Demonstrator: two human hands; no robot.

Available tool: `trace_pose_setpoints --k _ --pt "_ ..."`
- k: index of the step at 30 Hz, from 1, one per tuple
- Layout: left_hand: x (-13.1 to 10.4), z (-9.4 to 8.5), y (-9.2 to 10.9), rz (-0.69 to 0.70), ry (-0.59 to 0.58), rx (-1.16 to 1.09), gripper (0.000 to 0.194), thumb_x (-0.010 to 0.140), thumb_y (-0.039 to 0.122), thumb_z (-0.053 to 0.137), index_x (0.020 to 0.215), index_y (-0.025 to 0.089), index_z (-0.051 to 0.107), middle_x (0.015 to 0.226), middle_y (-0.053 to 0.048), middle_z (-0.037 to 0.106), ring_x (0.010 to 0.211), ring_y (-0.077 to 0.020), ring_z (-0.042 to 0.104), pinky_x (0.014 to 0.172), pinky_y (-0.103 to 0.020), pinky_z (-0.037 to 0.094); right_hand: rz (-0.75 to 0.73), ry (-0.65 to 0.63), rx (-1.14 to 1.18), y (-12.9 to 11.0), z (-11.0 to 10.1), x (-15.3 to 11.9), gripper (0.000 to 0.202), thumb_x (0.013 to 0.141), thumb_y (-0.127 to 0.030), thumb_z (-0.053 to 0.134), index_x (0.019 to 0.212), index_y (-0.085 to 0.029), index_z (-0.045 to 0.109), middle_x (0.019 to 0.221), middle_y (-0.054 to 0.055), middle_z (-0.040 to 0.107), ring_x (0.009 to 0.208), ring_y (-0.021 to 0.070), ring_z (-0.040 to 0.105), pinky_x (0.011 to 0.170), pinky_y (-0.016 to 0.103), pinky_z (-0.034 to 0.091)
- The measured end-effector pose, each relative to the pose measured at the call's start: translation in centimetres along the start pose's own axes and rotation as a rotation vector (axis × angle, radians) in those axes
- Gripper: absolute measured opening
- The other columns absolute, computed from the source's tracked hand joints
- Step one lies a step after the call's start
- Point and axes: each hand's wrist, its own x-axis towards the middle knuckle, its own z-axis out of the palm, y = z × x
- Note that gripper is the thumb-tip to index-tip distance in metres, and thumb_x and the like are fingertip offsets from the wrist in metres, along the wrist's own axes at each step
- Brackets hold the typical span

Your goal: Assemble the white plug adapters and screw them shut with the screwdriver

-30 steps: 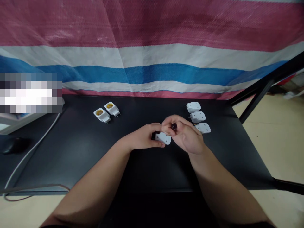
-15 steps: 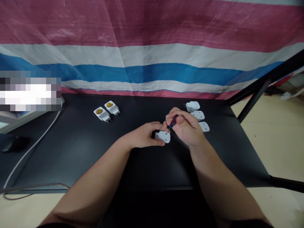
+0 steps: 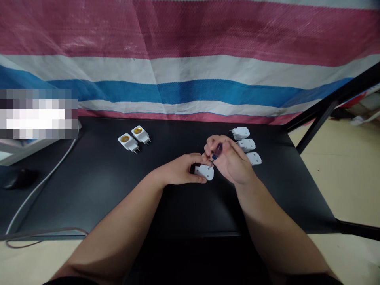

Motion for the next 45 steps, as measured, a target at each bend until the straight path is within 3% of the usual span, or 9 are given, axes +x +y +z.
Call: trace_pose_setpoints --k 6,12,17,22,28,32,35,40,45 --pt "0.0 0.0 -0.2 -0.015 -0.011 0.008 0.042 0.089 0.033 0.088 0.127 0.023 0.077 0.118 -0.007 0.071 0.102 -0.0236 0.068 0.089 -0.038 0.053 0.01 -0.076 0.099 0.0 0.4 0.1 0.039 0.104 -0.067 0.065 0.102 -0.031 0.054 0.059 -0.012 0.033 0.051 0.0128 0.031 0.058 0.031 0.042" --pt "0.0 0.0 -0.2 0.004 0.003 -0.002 0.033 0.089 0.034 0.088 0.117 0.021 0.077 0.112 -0.006 0.07 0.1 -0.0226 0.067 0.089 -0.037 0.053 -0.003 -0.042 0.069 0.1 0.4 0.1 0.032 0.105 -0.054 0.071 0.094 -0.025 0.063 0.084 -0.001 0.058 0.073 0.0157 0.056 0.068 0.034 0.049" --pt "0.0 0.0 0.0 -0.006 -0.013 0.013 0.038 0.089 0.033 0.088 0.124 0.022 0.077 0.116 -0.007 0.07 0.105 -0.0243 0.067 0.093 -0.039 0.054 -0.01 -0.097 0.177 0.2 0.6 0.0 0.036 0.113 -0.059 0.054 0.1 -0.028 0.066 0.059 -0.009 0.034 0.053 0.0128 0.029 0.06 0.031 0.037" --pt "-0.1 0.0 -0.1 -0.004 0.001 -0.002 0.036 0.089 0.032 0.089 0.122 0.021 0.077 0.114 -0.006 0.071 0.101 -0.0227 0.068 0.089 -0.037 0.054 -0.054 -0.046 0.12 0.4 0.6 0.0 0.022 0.106 -0.048 0.073 0.099 -0.028 0.067 0.083 -0.002 0.06 0.068 0.0137 0.054 0.066 0.031 0.046" --pt "0.0 -0.1 -0.1 0.004 -0.012 0.022 0.046 0.089 0.031 0.088 0.133 0.024 0.076 0.118 -0.007 0.071 0.103 -0.0236 0.067 0.09 -0.037 0.053 0.047 -0.008 0.169 -0.8 0.6 -0.1 0.041 0.109 -0.063 0.06 0.09 -0.026 0.063 0.059 -0.008 0.037 0.054 0.013 0.037 0.062 0.032 0.043" --pt "0.0 -0.1 -0.1 -0.001 -0.01 0.02 0.043 0.089 0.031 0.088 0.13 0.023 0.076 0.116 -0.007 0.071 0.101 -0.0229 0.068 0.09 -0.037 0.053 -0.002 0.008 0.162 -0.7 0.7 -0.1 0.031 0.1 -0.053 0.079 0.096 -0.029 0.06 0.073 -0.006 0.052 0.061 0.0133 0.046 0.063 0.03 0.045" --pt "-0.1 -0.1 0.0 0.004 -0.005 -0.003 0.037 0.089 0.032 0.088 0.123 0.021 0.076 0.115 -0.006 0.072 0.101 -0.0228 0.068 0.091 -0.037 0.053 0.02 -0.004 0.089 -0.5 0.6 -0.1 0.034 0.105 -0.058 0.071 0.094 -0.026 0.067 0.082 -0.001 0.059 0.067 0.0147 0.054 0.062 0.032 0.045" --pt "0.0 -0.1 -0.2 0.004 -0.009 0.018 0.039 0.09 0.031 0.088 0.126 0.021 0.077 0.118 -0.008 0.072 0.101 -0.023 0.068 0.088 -0.037 0.053 0.095 -0.01 0.119 -1.0 0.7 0.0 0.053 0.108 -0.072 0.056 0.084 -0.025 0.066 0.056 -0.008 0.029 0.05 0.0118 0.026 0.056 0.03 0.03" --pt "0.1 -0.1 -0.3 0.022 0.018 0.022 0.045 0.087 0.028 0.091 0.13 0.021 0.078 0.111 -0.006 0.071 0.097 -0.0211 0.068 0.087 -0.035 0.052 0.083 0.084 0.136 -1.9 0.8 0.1 0.053 0.101 -0.076 0.062 0.082 -0.027 0.057 0.057 -0.008 0.026 0.051 0.0122 0.021 0.057 0.031 0.032"
